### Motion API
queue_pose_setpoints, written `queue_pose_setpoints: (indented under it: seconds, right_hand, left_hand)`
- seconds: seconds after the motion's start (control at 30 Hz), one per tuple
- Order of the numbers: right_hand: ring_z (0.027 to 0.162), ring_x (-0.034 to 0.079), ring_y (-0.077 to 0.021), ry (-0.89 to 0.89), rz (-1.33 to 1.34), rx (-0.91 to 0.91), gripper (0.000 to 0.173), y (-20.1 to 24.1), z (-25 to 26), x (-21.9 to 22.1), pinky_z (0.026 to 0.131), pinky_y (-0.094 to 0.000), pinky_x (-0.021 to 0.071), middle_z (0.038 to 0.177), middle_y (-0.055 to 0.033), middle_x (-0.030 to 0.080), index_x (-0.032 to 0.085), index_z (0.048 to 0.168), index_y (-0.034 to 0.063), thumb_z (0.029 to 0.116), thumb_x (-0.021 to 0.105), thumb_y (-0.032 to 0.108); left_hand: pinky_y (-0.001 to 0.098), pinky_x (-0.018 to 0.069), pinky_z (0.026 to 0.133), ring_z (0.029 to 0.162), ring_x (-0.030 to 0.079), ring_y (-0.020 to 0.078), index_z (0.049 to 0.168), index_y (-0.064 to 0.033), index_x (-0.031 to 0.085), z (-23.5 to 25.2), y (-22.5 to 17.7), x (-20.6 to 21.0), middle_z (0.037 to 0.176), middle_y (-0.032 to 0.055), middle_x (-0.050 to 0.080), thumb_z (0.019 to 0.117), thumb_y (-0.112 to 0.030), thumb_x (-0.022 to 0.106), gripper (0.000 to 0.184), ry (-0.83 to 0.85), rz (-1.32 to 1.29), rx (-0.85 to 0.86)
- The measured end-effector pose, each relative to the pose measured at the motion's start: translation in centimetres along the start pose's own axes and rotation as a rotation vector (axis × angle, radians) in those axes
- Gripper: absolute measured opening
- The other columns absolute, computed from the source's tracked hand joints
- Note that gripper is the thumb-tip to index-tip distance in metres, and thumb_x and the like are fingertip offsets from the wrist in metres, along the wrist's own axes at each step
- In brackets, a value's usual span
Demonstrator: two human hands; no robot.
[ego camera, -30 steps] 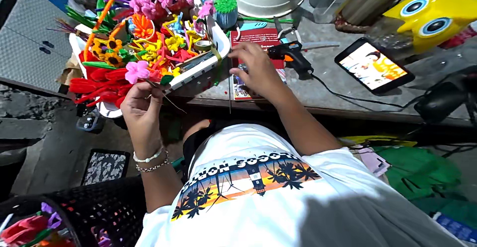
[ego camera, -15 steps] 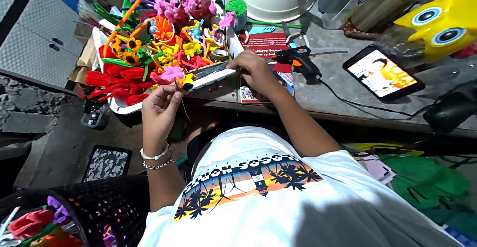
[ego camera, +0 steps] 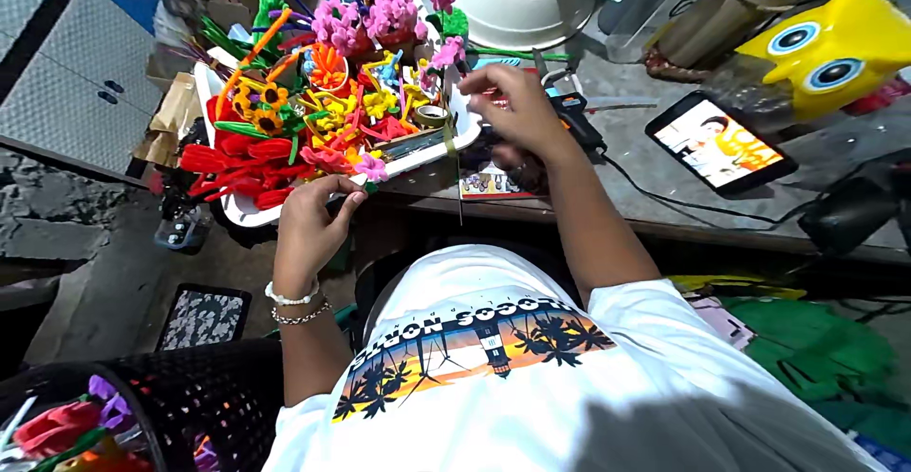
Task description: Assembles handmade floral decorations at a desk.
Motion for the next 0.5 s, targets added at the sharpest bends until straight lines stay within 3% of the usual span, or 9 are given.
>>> queue_pose_setpoints:
  seconds: [0.1, 0.17, 0.23, 0.33, 0.4, 0.5]
  right_hand:
    - [0.105, 0.068, -0.0287, -0.122, -0.049, 0.204, 0.037, -1.2, 3.2, 0.5, 0.092, -0.0418, 0.0561, 0.121, -0.0217, 0.065, 0.06, 0.127, -0.0039, 0.0979, 0.067, 0.018]
    - [0.111, 0.063, -0.0379, -0.112, -0.069, 0.306, 0.065, -2.0, 5.2, 1.2, 0.094, -0.0494, 0.0535, 0.131, -0.0285, 0.056, 0.047, 0.14, -0.0043, 0.09, 0.078, 0.023]
    - [0.119, 0.059, -0.0438, -0.072, -0.081, 0.365, 0.085, -3.0, 6.8, 2.1, 0.101, -0.0555, 0.0494, 0.134, -0.0316, 0.054, 0.039, 0.149, -0.0021, 0.083, 0.085, 0.023]
    - [0.12, 0.059, -0.0443, -0.075, -0.052, 0.362, 0.075, -3.9, 8.2, 2.3, 0.102, -0.0575, 0.0476, 0.131, -0.0315, 0.057, 0.05, 0.142, -0.003, 0.0788, 0.086, 0.015]
    - [0.114, 0.06, -0.0391, -0.116, -0.005, 0.346, 0.06, -4.2, 8.7, 1.6, 0.097, -0.0533, 0.0497, 0.126, -0.0275, 0.06, 0.061, 0.131, -0.0012, 0.0775, 0.085, 0.012]
    - [0.105, 0.062, -0.0303, -0.192, 0.063, 0.293, 0.05, -3.2, 8.8, 0.7, 0.087, -0.0438, 0.0532, 0.123, -0.0228, 0.06, 0.064, 0.123, 0.0003, 0.0786, 0.083, 0.011]
  left_hand:
    - [0.048, 0.0538, 0.09, 0.099, 0.069, 0.0202, 0.104, -0.008, 0.073, 0.1, 0.0, 0.1, 0.105, 0.0078, 0.073, 0.1006, -0.024, 0.065, 0.018, -0.009, -0.017, 0.017]
    - [0.0426, 0.0548, 0.09, 0.098, 0.069, 0.0161, 0.104, -0.0079, 0.073, 0.1, 0.0, 0.1, 0.104, 0.0061, 0.073, 0.1006, -0.023, 0.064, 0.018, -0.026, -0.046, 0.033]
    - [0.0397, 0.0547, 0.092, 0.1, 0.068, 0.0139, 0.105, -0.0074, 0.073, 0.0, 0.1, -0.1, 0.105, 0.0055, 0.073, 0.1006, -0.022, 0.064, 0.018, -0.041, -0.069, 0.041]
    - [0.0392, 0.0523, 0.093, 0.099, 0.068, 0.0131, 0.106, -0.0065, 0.073, 0.0, 0.1, -0.2, 0.105, 0.0051, 0.073, 0.0996, -0.019, 0.065, 0.016, -0.067, -0.113, 0.045]
    - [0.032, 0.0555, 0.091, 0.098, 0.068, 0.0088, 0.106, -0.0066, 0.072, -0.1, 0.2, -0.3, 0.106, 0.0036, 0.072, 0.1, -0.018, 0.065, 0.015, -0.083, -0.15, 0.05]
    - [0.0281, 0.0557, 0.094, 0.104, 0.068, 0.0071, 0.106, -0.0044, 0.071, -0.2, 0.2, -0.8, 0.108, 0.0044, 0.073, 0.1005, -0.017, 0.064, 0.015, -0.112, -0.234, 0.062]
Point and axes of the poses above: each hand's wrist, its own z-axis towards the middle knuckle, its own x-axis out of the palm, y = z × x, the point moved 6 cm from there along z, towards the middle knuckle
